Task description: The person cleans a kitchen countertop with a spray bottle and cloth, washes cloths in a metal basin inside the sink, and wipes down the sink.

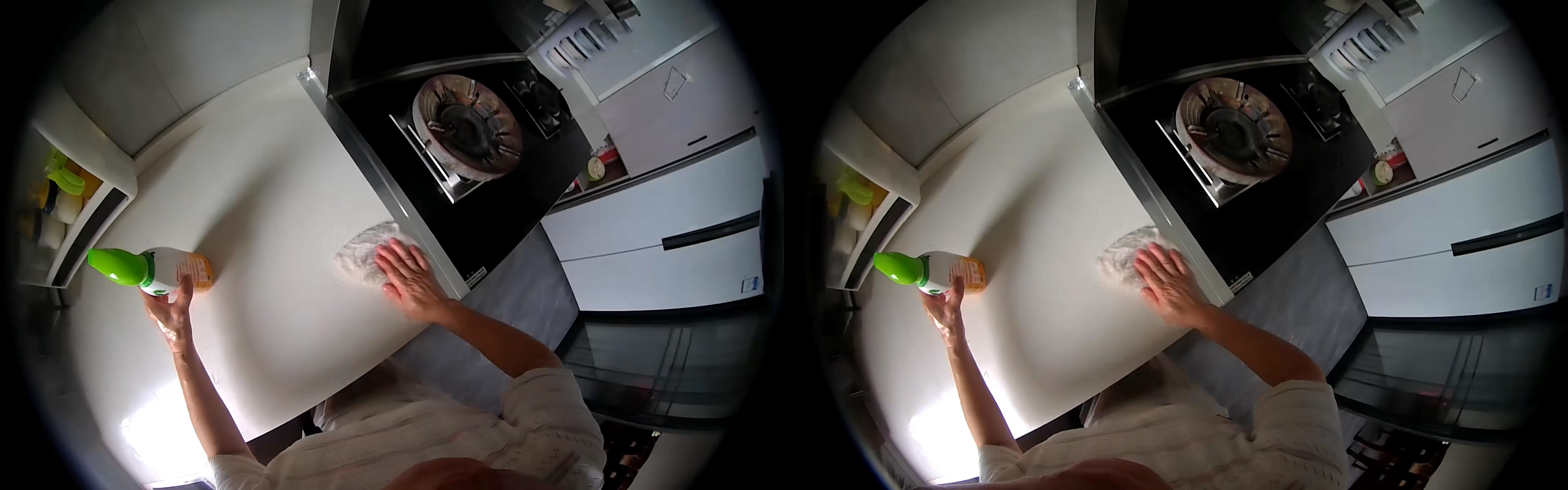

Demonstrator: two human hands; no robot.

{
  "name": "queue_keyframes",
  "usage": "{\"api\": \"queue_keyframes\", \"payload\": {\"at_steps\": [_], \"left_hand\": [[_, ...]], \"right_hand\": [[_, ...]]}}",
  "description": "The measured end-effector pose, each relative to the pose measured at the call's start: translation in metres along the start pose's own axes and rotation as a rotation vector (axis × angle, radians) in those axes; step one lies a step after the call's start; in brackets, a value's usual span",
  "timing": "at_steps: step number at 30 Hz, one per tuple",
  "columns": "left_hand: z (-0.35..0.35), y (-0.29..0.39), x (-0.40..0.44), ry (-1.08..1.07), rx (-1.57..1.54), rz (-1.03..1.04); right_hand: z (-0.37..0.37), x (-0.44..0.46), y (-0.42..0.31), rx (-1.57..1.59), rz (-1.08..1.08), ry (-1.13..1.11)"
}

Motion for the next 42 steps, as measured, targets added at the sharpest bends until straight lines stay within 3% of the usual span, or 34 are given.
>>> {"api": "queue_keyframes", "payload": {"at_steps": [2,5,11,17,22,25,26,31,33,35,37,40,42], "left_hand": [[-0.004,-0.007,0.000,0.035,-0.003,-0.016],[-0.009,-0.017,-0.001,0.114,0.001,-0.013],[-0.033,-0.060,-0.019,0.222,0.059,-0.008],[-0.033,-0.062,-0.028,0.302,0.075,-0.095],[-0.032,-0.061,-0.037,0.349,0.039,-0.088],[-0.037,-0.071,-0.043,0.364,0.066,-0.086],[-0.038,-0.074,-0.047,0.376,0.073,-0.094],[-0.047,-0.087,-0.065,0.423,0.061,-0.072],[-0.055,-0.090,-0.071,0.444,0.098,-0.104],[-0.061,-0.089,-0.073,0.448,0.147,-0.173],[-0.065,-0.084,-0.070,0.438,0.161,-0.173],[-0.076,-0.098,-0.075,0.411,0.149,-0.146],[-0.069,-0.100,-0.071,0.387,0.141,-0.107]], "right_hand": [[0.006,0.015,0.032,-0.062,0.088,-0.036],[0.035,0.114,0.097,-0.146,0.196,0.051],[0.125,0.299,0.186,-0.176,0.415,-0.045],[0.151,0.351,0.229,-0.251,0.623,0.044],[0.224,0.442,0.124,-0.127,0.323,0.033],[0.275,0.463,0.011,-0.034,0.001,0.042],[0.289,0.460,-0.030,0.061,-0.123,0.093],[0.328,0.361,-0.225,0.413,-0.534,-0.112],[0.333,0.311,-0.283,0.637,-0.600,-0.169],[0.328,0.285,-0.309,0.882,-0.542,-0.274],[0.317,0.296,-0.293,1.236,-0.145,-0.494],[0.311,0.306,-0.207,2.031,0.551,-0.680],[0.261,0.318,-0.105,2.216,0.622,-0.683]]}}
Point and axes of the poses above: each hand's wrist, its own x-axis towards the middle knuckle, its own z-axis out of the palm, y = z × x, the point moved 8 cm from there along x, towards the middle knuckle, and after that the axes turned 10 degrees about y, right-handed, at the moved point
